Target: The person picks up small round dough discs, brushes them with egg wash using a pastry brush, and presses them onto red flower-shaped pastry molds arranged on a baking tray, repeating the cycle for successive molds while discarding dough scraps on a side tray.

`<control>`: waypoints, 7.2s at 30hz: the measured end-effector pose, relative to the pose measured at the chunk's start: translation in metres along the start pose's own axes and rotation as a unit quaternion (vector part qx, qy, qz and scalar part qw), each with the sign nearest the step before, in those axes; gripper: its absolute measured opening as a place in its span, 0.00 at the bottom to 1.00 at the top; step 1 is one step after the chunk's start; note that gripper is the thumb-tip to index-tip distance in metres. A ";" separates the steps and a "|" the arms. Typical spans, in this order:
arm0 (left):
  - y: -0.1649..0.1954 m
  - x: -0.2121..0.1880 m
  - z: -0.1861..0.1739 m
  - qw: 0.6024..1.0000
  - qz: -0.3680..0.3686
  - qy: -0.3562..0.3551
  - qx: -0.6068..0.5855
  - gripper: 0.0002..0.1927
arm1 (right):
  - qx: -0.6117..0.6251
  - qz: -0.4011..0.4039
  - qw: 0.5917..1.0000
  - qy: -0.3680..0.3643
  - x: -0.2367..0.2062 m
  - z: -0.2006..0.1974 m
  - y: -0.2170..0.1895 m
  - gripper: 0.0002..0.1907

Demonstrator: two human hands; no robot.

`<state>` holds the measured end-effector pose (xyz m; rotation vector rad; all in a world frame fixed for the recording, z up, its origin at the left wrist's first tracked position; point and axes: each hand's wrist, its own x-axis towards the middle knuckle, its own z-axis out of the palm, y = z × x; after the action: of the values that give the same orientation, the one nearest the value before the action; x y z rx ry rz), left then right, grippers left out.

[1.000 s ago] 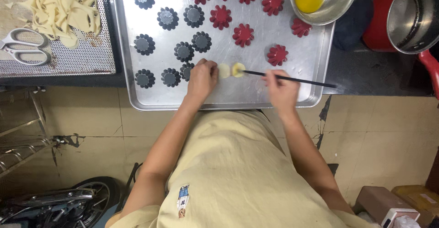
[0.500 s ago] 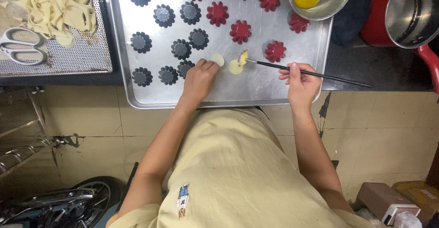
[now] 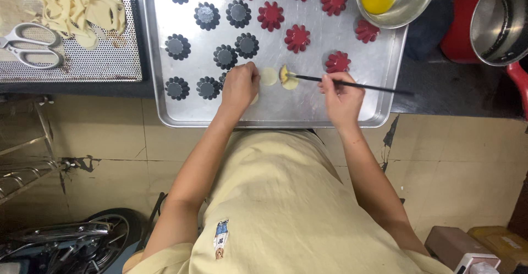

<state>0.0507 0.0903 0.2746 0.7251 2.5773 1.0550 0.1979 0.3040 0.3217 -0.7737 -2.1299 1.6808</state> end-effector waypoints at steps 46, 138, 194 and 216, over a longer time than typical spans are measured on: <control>0.045 -0.001 0.040 0.994 0.100 -0.049 0.011 0.07 | -0.136 -0.102 0.985 -0.028 -0.012 -0.070 -0.044 0.07; 0.051 0.003 0.045 0.992 0.088 -0.088 -0.023 0.04 | -0.335 -0.220 0.906 -0.137 0.095 0.032 0.010 0.39; 0.040 0.056 0.040 0.958 -0.146 -0.064 -0.240 0.09 | 0.062 0.208 0.971 -0.096 0.073 0.039 0.077 0.11; 0.043 0.062 0.031 0.963 -0.163 -0.062 -0.204 0.10 | -0.108 0.156 0.979 -0.080 0.077 0.049 0.046 0.18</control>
<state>0.0265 0.1677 0.2806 0.2447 2.1676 1.3183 0.1188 0.3181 0.2582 -1.1199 -2.4355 1.7294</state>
